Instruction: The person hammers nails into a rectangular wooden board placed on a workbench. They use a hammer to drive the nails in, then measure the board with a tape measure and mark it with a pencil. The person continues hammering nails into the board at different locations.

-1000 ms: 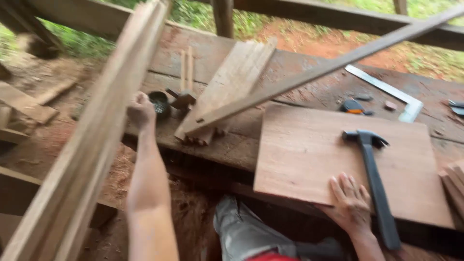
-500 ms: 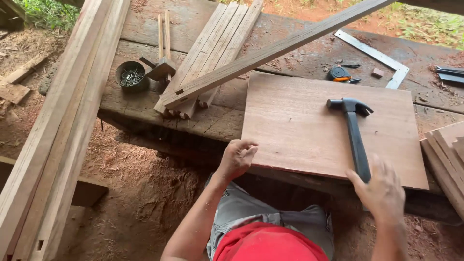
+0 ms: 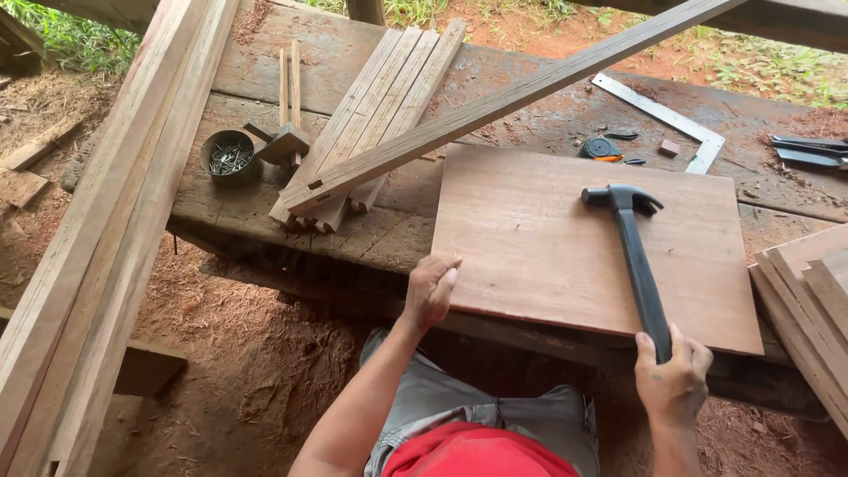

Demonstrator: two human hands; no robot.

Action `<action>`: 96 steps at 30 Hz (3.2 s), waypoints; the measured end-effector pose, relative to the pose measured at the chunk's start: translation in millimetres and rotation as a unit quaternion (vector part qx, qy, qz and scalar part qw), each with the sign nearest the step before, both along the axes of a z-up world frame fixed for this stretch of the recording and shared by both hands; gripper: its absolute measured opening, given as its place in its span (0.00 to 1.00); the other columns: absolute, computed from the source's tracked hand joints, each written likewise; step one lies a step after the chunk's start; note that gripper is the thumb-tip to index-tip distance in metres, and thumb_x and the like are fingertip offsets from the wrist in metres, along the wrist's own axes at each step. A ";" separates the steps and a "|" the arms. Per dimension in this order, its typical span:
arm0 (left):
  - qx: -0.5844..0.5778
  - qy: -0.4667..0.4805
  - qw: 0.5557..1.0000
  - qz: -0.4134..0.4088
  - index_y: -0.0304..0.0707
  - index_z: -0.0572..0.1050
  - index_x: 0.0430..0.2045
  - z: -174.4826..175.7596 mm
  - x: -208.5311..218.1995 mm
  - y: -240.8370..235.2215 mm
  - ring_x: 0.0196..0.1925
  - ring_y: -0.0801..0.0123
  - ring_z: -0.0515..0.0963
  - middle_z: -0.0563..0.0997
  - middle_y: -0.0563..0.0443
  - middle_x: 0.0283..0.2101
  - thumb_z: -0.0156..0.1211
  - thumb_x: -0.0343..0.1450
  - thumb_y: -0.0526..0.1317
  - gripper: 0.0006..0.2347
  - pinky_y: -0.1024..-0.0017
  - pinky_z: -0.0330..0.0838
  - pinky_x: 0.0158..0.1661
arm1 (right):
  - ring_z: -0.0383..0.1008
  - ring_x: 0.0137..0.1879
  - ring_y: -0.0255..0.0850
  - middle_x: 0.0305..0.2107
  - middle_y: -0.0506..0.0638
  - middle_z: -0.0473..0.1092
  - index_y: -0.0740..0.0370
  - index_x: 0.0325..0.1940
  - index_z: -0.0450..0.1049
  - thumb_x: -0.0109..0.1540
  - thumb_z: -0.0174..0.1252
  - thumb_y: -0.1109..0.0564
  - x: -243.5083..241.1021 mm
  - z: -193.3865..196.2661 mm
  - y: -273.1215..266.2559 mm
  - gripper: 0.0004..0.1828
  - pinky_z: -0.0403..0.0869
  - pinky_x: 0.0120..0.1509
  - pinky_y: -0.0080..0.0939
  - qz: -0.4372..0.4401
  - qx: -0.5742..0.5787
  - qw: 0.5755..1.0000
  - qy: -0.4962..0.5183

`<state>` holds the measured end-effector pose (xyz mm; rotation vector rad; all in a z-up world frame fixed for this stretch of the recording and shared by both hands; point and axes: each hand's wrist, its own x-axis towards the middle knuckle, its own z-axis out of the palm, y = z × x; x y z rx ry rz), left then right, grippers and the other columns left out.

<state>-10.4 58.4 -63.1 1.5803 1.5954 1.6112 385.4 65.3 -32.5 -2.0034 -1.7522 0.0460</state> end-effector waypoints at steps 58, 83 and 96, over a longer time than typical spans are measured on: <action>-0.116 -0.128 0.979 -0.108 0.30 0.82 0.38 2.7 -33.4 2.0 0.41 0.65 0.83 0.86 0.45 0.38 0.66 0.72 0.33 0.06 0.73 0.76 0.45 | 0.70 0.28 0.32 0.26 0.49 0.71 0.69 0.49 0.71 0.60 0.64 0.62 -72.5 -4.0 -66.1 0.15 0.71 0.31 0.34 0.198 -0.215 0.841 0.456; 0.122 0.243 0.956 0.106 0.42 0.77 0.39 -34.0 -4.1 -6.2 0.39 0.61 0.80 0.84 0.51 0.38 0.61 0.73 0.34 0.03 0.61 0.65 0.53 | 0.68 0.21 0.33 0.23 0.47 0.70 0.62 0.58 0.70 0.61 0.59 0.57 -60.6 -15.1 -84.6 0.20 0.71 0.25 0.36 -0.011 -0.349 0.775 0.527; -0.112 -0.078 0.989 -0.059 0.30 0.81 0.39 23.6 -28.6 1.0 0.42 0.62 0.86 0.86 0.42 0.40 0.63 0.73 0.34 0.06 0.71 0.78 0.43 | 0.66 0.22 0.36 0.25 0.50 0.68 0.65 0.61 0.68 0.62 0.58 0.57 -58.4 -11.2 -80.3 0.23 0.68 0.24 0.39 0.010 -0.348 0.776 0.526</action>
